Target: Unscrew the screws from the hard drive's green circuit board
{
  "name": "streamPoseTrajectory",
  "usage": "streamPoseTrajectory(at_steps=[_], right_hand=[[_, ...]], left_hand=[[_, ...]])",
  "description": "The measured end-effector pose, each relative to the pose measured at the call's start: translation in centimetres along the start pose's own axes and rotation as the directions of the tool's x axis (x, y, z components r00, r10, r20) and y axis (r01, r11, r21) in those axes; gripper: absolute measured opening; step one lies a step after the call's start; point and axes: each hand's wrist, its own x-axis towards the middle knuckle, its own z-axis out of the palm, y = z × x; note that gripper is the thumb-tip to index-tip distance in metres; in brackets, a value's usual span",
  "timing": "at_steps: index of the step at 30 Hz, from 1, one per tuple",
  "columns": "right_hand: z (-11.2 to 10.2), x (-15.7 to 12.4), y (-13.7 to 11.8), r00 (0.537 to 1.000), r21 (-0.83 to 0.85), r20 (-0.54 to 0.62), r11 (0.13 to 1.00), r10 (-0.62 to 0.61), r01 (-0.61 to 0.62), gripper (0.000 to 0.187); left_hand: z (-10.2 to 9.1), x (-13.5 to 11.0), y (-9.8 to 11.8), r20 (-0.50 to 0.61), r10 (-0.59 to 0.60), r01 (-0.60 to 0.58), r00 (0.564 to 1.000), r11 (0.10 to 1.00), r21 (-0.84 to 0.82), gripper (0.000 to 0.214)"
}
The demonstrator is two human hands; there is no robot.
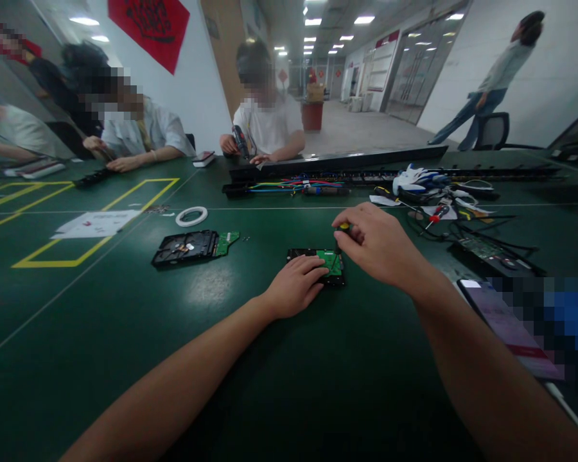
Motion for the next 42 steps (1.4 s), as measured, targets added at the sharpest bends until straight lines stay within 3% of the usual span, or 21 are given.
streamPoseTrajectory(at_steps=[5, 11, 21, 29, 34, 42], right_hand=[[-0.06, 0.04, 0.18, 0.999, 0.028, 0.036, 0.999, -0.016, 0.015, 0.008], [0.06, -0.06, -0.05, 1.0, 0.043, 0.024, 0.999, 0.01, -0.011, 0.018], [-0.03, 0.14, 0.02, 0.998, 0.057, 0.044, 0.998, -0.033, 0.03, 0.011], [0.01, -0.06, -0.11, 0.998, 0.024, 0.049, 0.999, 0.03, -0.031, 0.019], [-0.05, 0.1, -0.1, 0.999, 0.044, 0.03, 0.998, -0.037, 0.035, 0.014], [-0.05, 0.16, 0.13, 0.998, 0.059, 0.046, 0.997, -0.045, 0.042, 0.018]], left_hand=[[0.03, -0.01, -0.01, -0.012, 0.001, -0.001, 1.0, 1.0, -0.005, 0.037], [-0.04, 0.03, 0.05, -0.007, 0.002, -0.002, 1.0, 1.0, -0.011, 0.037], [-0.01, 0.02, 0.1, -0.012, 0.0, 0.0, 1.0, 1.0, 0.006, 0.036], [0.16, -0.04, -0.11, -0.003, 0.001, -0.001, 1.0, 1.0, -0.007, 0.038], [0.11, -0.03, -0.01, -0.01, -0.004, 0.004, 1.0, 1.0, -0.011, 0.038], [0.2, -0.06, -0.11, -0.01, 0.005, -0.005, 1.0, 1.0, 0.008, 0.037]])
